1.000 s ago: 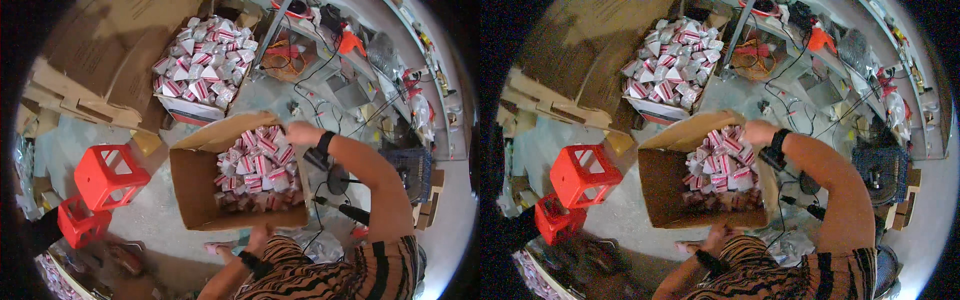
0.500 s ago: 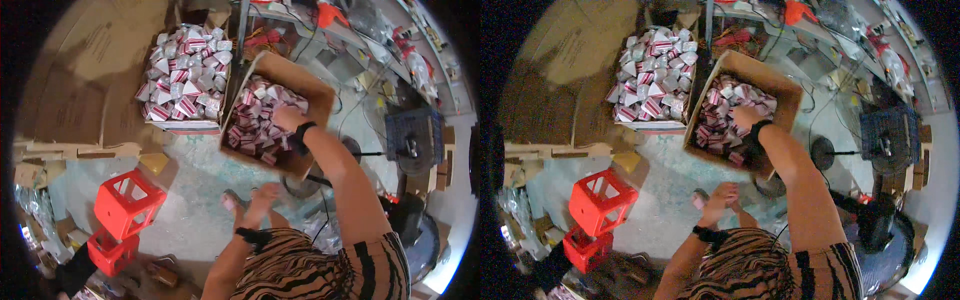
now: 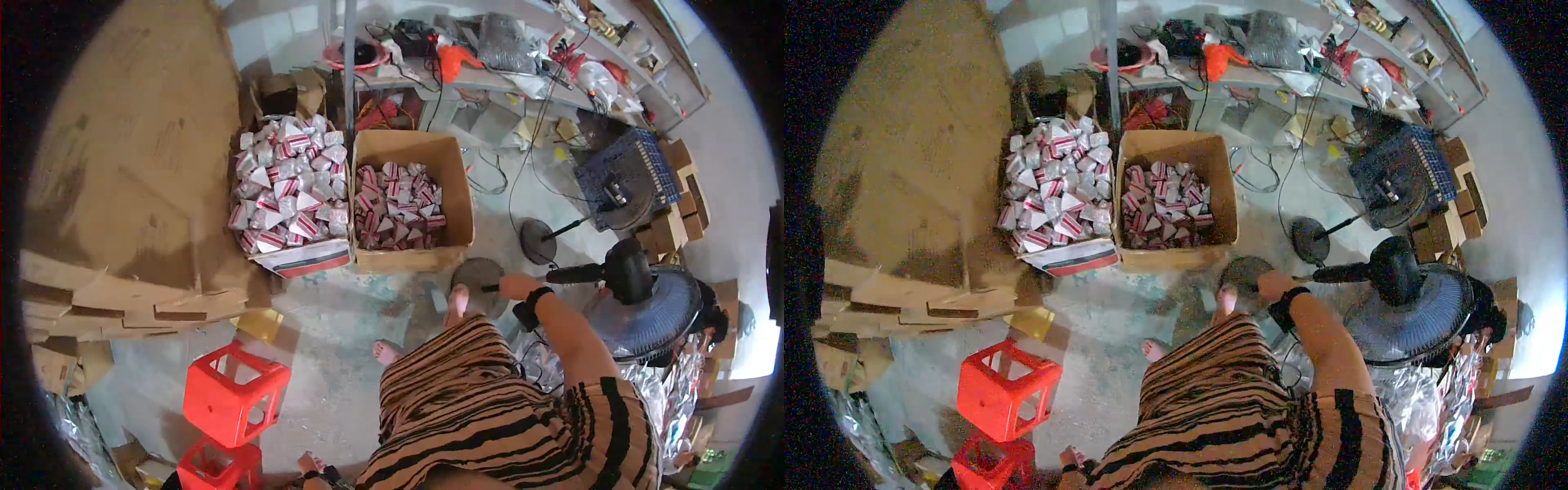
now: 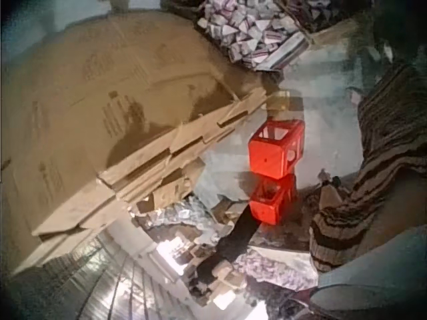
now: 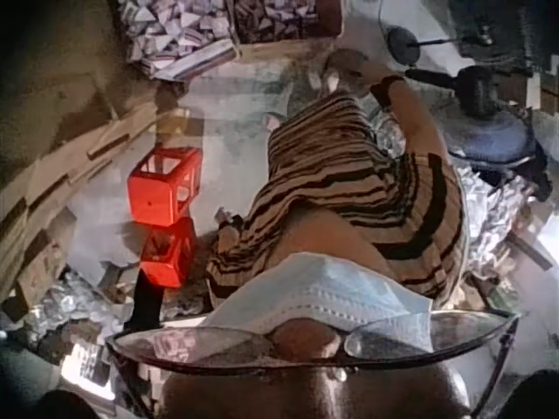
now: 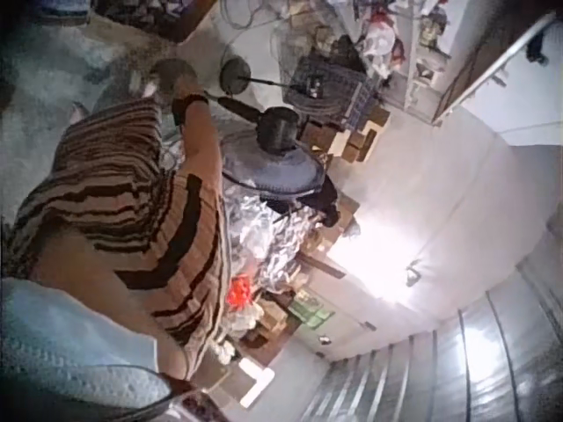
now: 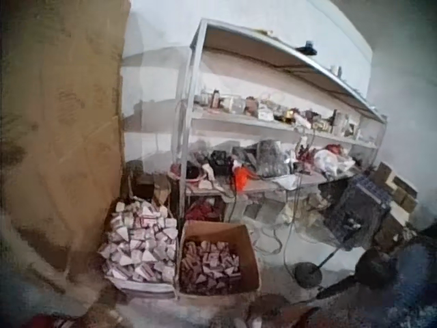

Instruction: The person gathers small, individually wrapped items from a table and places them into a cardboard box. They then move to a different table where they sit and continue to handle and organize the wrapped items, occasionally using a tape dispenser.

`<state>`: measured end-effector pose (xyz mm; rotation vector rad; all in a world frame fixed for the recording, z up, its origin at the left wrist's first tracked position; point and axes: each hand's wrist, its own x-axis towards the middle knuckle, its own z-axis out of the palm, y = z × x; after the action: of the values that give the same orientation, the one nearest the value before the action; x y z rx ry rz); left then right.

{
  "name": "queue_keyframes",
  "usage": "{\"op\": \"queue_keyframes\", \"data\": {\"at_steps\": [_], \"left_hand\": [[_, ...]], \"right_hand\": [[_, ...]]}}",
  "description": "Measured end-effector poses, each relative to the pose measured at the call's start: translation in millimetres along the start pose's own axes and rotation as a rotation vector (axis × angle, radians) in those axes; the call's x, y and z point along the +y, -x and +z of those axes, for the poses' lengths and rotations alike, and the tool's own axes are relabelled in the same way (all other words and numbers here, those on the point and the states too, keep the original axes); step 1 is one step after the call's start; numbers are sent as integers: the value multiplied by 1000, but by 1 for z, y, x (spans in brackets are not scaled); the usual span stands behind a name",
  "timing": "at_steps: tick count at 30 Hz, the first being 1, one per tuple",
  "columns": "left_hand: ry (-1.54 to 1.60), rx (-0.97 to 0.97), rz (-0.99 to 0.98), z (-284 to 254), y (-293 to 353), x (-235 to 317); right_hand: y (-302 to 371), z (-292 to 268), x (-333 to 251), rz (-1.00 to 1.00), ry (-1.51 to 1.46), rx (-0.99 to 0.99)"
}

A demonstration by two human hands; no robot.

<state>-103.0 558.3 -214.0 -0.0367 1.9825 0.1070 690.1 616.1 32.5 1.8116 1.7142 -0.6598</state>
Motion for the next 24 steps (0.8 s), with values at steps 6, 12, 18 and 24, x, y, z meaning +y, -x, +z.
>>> {"op": "queue_keyframes", "data": {"at_steps": [6, 12, 18, 24], "left_hand": [[88, -137, 265, 77, 4, 22], [-50, -303, 364, 155, 72, 41], [-189, -319, 390, 155, 84, 49], [-316, -186, 320, 142, 101, 75]], "right_hand": [[-13, 19, 58, -86, 334, 148], [-24, -9, 49, -120, 268, 289], [-59, 52, 72, 5, 152, 99], [-74, 132, 76, -44, 310, 119]]}}
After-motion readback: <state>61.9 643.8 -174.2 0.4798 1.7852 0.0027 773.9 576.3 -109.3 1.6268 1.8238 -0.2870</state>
